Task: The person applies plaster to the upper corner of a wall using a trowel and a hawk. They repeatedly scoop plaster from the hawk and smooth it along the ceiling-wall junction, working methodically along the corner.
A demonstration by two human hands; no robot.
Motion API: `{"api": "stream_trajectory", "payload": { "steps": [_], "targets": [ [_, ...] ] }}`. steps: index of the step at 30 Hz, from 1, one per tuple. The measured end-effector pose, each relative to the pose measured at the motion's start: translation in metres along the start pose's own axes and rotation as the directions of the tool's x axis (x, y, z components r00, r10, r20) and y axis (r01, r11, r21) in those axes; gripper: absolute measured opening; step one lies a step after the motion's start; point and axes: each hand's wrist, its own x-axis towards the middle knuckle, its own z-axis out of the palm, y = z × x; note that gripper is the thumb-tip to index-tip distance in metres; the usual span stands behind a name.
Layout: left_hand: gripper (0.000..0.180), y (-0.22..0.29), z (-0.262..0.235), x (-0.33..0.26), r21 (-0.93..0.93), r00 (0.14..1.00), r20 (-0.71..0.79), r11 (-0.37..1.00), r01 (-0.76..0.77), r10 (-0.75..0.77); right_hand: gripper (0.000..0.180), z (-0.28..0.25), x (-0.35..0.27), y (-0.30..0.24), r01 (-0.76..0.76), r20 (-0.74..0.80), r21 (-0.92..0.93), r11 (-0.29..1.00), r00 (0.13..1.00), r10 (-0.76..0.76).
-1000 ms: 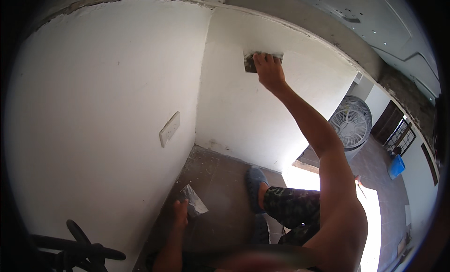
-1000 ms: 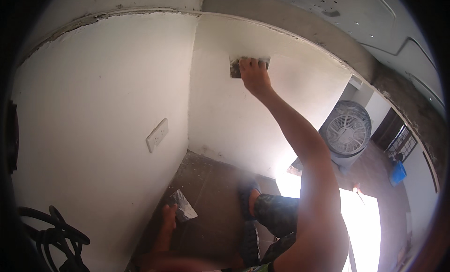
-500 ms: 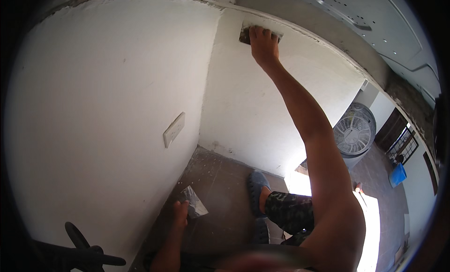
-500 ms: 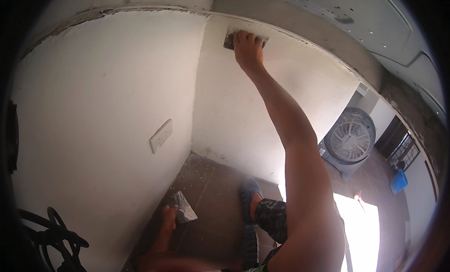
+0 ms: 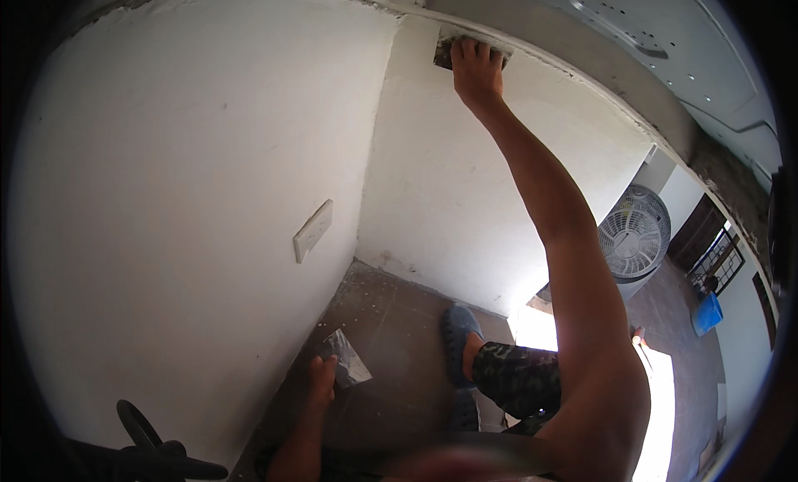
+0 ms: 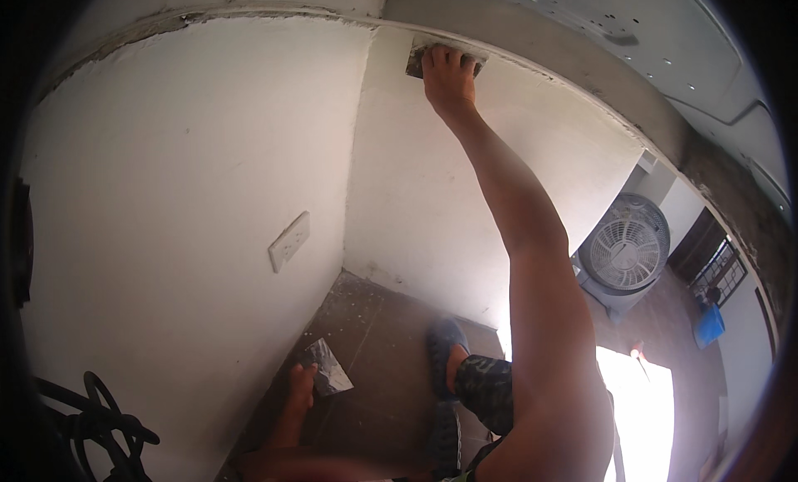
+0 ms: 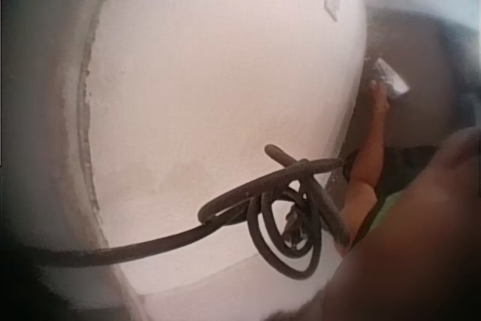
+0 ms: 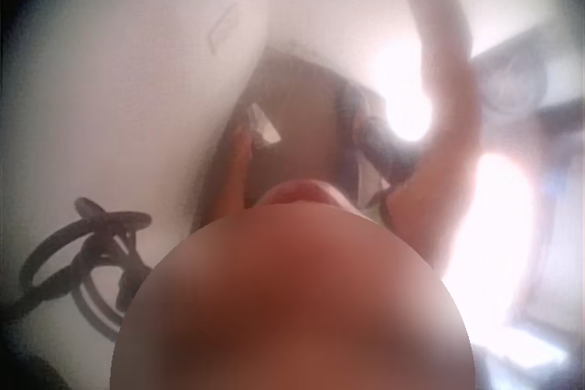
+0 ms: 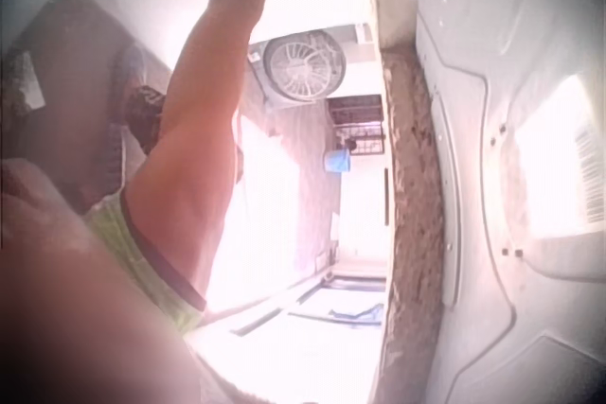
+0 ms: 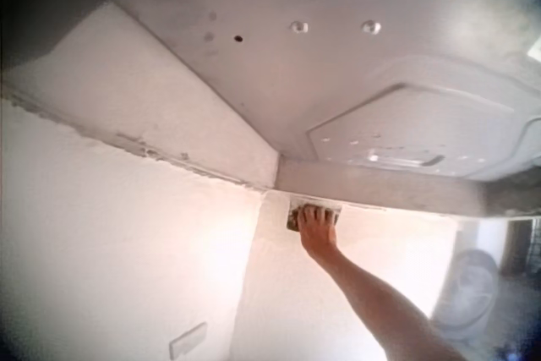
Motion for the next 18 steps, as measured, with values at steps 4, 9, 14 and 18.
{"api": "stream_trajectory", "payload": {
  "steps": [4, 9, 14, 18],
  "targets": [
    [0.02, 0.002, 0.0, -0.004, 0.0, 0.999, -0.035, 1.0, -0.006, 0.006, 0.039, -0.018, -0.043, -0.028, 0.193, 0.049, 0.061, 0.979, 0.979, -0.196],
    [0.022, 0.001, -0.003, -0.002, 0.041, 1.0, -0.018, 0.999, 0.019, -0.018, 0.038, -0.039, -0.053, -0.056, 0.167, 0.054, 0.212, 0.963, 0.982, -0.182],
    [0.019, 0.0, -0.003, 0.0, -0.01, 1.0, 0.0, 1.0, 0.012, -0.012, 0.033, -0.021, 0.019, -0.054, 0.002, -0.073, 0.149, 0.989, 0.997, 0.009],
    [0.016, 0.005, -0.001, -0.002, -0.033, 1.0, 0.01, 0.999, -0.006, 0.006, 0.03, -0.006, 0.044, -0.062, 0.019, -0.119, 0.114, 0.993, 0.993, -0.005]
  ]
}}
